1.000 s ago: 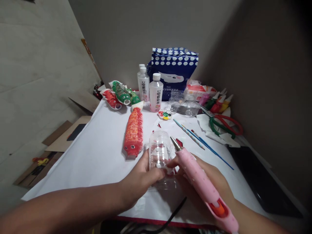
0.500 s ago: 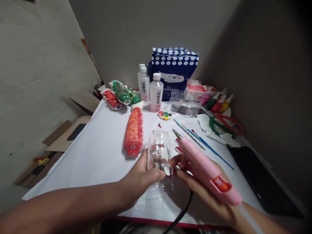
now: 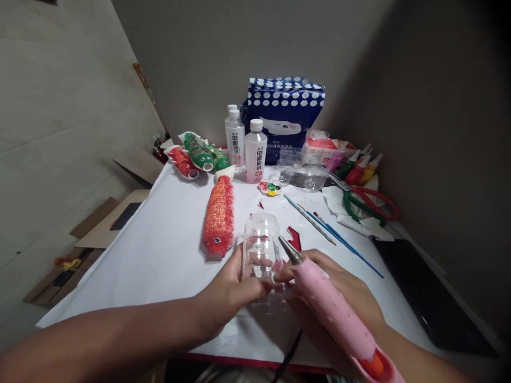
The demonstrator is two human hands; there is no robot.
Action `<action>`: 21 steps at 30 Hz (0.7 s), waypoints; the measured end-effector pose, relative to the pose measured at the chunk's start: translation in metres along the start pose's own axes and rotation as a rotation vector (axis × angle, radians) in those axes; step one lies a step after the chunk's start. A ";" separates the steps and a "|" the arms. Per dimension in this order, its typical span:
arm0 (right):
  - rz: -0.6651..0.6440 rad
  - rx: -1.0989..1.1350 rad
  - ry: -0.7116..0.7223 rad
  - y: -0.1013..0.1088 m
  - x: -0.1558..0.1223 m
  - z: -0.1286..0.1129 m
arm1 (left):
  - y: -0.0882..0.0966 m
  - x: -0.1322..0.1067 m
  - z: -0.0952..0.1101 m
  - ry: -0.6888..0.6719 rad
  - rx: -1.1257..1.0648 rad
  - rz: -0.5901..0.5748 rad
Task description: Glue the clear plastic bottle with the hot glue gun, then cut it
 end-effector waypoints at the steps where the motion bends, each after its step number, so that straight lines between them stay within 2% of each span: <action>1: -0.012 -0.041 -0.012 0.000 0.000 0.000 | -0.002 0.000 0.002 -0.012 -0.013 -0.018; 4: -0.009 -0.121 0.004 0.000 0.000 -0.002 | -0.006 0.000 0.006 -0.039 -0.062 -0.069; 11: 0.027 -0.100 0.130 0.002 0.006 -0.012 | -0.004 -0.001 0.004 -0.031 -0.005 -0.051; 18: 0.030 -0.040 0.159 0.000 0.004 -0.013 | -0.007 0.000 0.004 -0.015 -0.042 -0.063; 21: 0.021 -0.005 0.104 -0.001 0.003 -0.007 | -0.006 -0.001 0.004 -0.009 -0.042 -0.054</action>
Point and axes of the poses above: each hand's wrist, its own x-axis towards the middle knuckle, its own y-axis out of the back of the hand, z = x × y, the point moved 7 cm from there along x, towards the middle knuckle, and after that the axes turned 13 degrees about x, right-handed, at the moved point
